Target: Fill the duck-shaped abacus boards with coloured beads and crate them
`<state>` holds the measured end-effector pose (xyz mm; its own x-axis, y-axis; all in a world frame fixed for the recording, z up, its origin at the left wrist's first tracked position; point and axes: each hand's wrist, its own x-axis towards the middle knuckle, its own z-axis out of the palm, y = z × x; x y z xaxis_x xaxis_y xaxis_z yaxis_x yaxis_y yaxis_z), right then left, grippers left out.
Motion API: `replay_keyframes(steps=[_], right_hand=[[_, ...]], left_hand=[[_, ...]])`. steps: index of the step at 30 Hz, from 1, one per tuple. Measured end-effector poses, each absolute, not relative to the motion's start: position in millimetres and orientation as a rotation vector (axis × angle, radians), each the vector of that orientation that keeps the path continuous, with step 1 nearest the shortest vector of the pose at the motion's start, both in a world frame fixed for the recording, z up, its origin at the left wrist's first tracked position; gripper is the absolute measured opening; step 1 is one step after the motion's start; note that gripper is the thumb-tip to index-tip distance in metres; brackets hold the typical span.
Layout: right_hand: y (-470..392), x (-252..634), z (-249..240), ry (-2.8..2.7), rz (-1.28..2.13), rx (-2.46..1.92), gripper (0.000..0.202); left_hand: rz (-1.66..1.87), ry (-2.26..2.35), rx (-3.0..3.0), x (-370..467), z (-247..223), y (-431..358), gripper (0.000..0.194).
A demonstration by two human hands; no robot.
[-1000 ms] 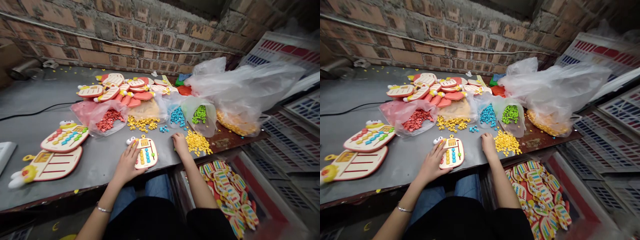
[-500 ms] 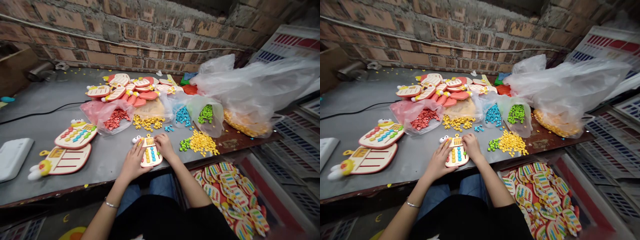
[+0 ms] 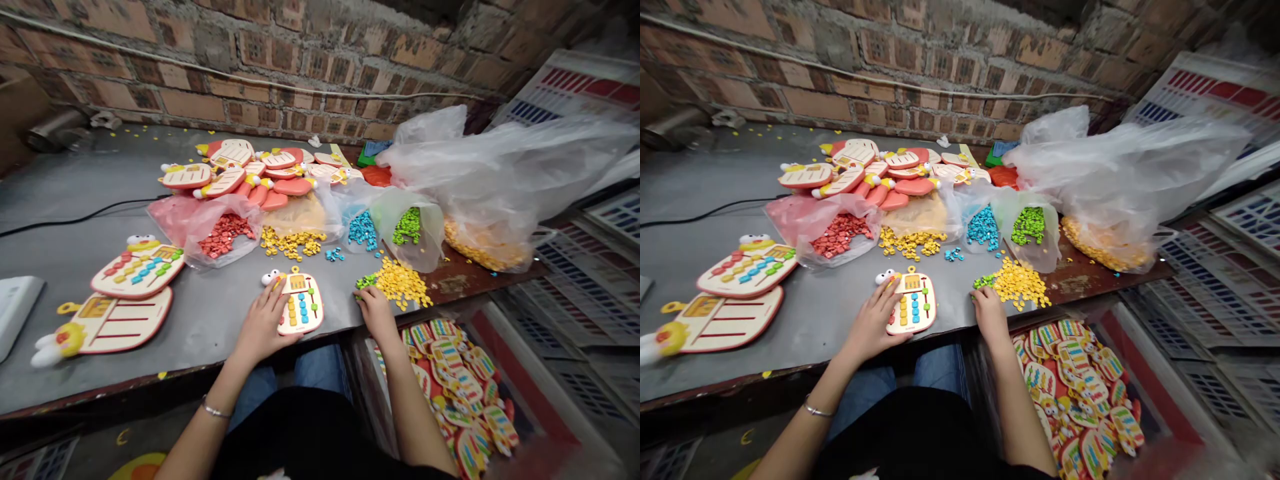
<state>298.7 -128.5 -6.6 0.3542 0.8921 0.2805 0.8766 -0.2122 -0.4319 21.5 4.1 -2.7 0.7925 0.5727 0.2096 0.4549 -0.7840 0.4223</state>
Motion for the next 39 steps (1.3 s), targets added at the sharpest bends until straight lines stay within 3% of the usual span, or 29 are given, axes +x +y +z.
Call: replay_keyframes(steps=[8,14,23,30,39], right_hand=[[-68,250,18,-1.424,0.26,-1.658,0.015],[-30,233,-4,-1.544,0.271,-1.629,0.02],[-79,240,11,-1.677,0.236,-1.694,0.016],[-137,283,-4,-1.293,-0.074,-2.189,0.023],[-84,253,14,-1.281,0.269,-1.733,0.014]], left_hand=[[0.46,0.81,2.635,22,1,2,0.073],[0.447,0.812,2.643,22,3,1,0.075],[0.469,0.801,2.637,22,0,3,0.072],[0.486,0.796,2.659,22,-2,3,0.071],[0.485,0.791,2.669,21,-5,3,0.071]])
